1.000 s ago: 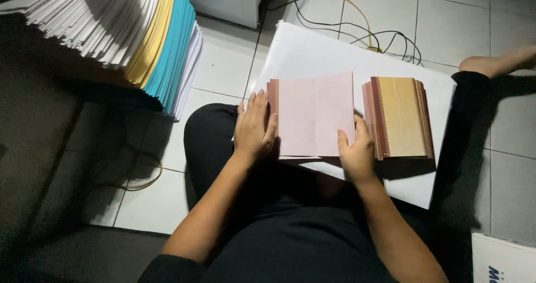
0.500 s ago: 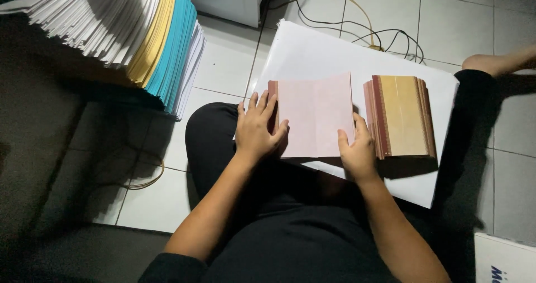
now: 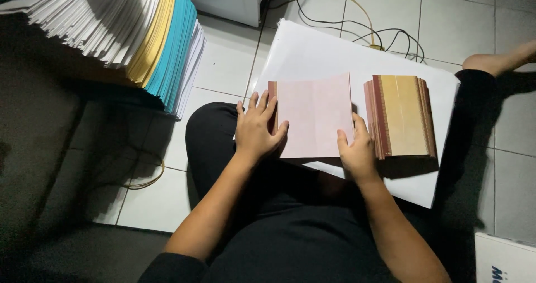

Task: The person sits on the floor and repeatedly folds a small pink paper booklet in half, pressing the crease with both hands. They handle the booklet one at a time, folding and pressing it multiple times without stacking or moving it to a final location.

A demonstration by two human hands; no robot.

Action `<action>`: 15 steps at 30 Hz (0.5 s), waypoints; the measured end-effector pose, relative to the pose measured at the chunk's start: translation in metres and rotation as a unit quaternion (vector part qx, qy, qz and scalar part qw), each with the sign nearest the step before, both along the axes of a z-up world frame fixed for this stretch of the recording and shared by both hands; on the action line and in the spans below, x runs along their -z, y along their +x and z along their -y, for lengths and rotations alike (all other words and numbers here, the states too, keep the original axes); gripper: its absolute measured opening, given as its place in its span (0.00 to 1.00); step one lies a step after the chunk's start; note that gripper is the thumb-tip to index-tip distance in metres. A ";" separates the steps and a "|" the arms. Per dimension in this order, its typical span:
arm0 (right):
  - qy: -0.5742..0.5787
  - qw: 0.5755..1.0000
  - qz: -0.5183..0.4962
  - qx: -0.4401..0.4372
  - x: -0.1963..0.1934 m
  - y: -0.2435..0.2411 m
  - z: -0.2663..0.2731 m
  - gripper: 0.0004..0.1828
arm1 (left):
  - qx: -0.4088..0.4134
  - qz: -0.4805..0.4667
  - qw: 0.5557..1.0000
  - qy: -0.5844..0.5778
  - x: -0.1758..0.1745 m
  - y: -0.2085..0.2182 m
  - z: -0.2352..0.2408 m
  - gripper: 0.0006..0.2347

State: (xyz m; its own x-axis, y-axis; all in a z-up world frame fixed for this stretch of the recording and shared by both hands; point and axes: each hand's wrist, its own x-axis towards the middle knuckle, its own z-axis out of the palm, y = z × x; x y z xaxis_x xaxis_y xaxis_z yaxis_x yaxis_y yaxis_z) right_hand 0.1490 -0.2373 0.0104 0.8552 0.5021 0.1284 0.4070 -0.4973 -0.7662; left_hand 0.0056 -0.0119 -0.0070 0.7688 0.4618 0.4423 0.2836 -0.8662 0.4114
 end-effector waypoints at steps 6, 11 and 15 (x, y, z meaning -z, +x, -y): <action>-0.131 0.974 0.186 -0.011 -0.002 -0.009 0.004 0.39 | -0.007 -0.010 1.000 0.018 0.003 0.002 0.002 0.29; -0.180 0.918 0.323 -0.140 -0.010 -0.022 -0.021 0.31 | -0.006 -0.010 0.999 0.032 0.006 0.003 0.003 0.29; -0.196 0.906 0.277 -0.253 0.020 -0.005 -0.049 0.30 | -0.006 -0.011 0.999 0.053 0.010 0.003 0.003 0.29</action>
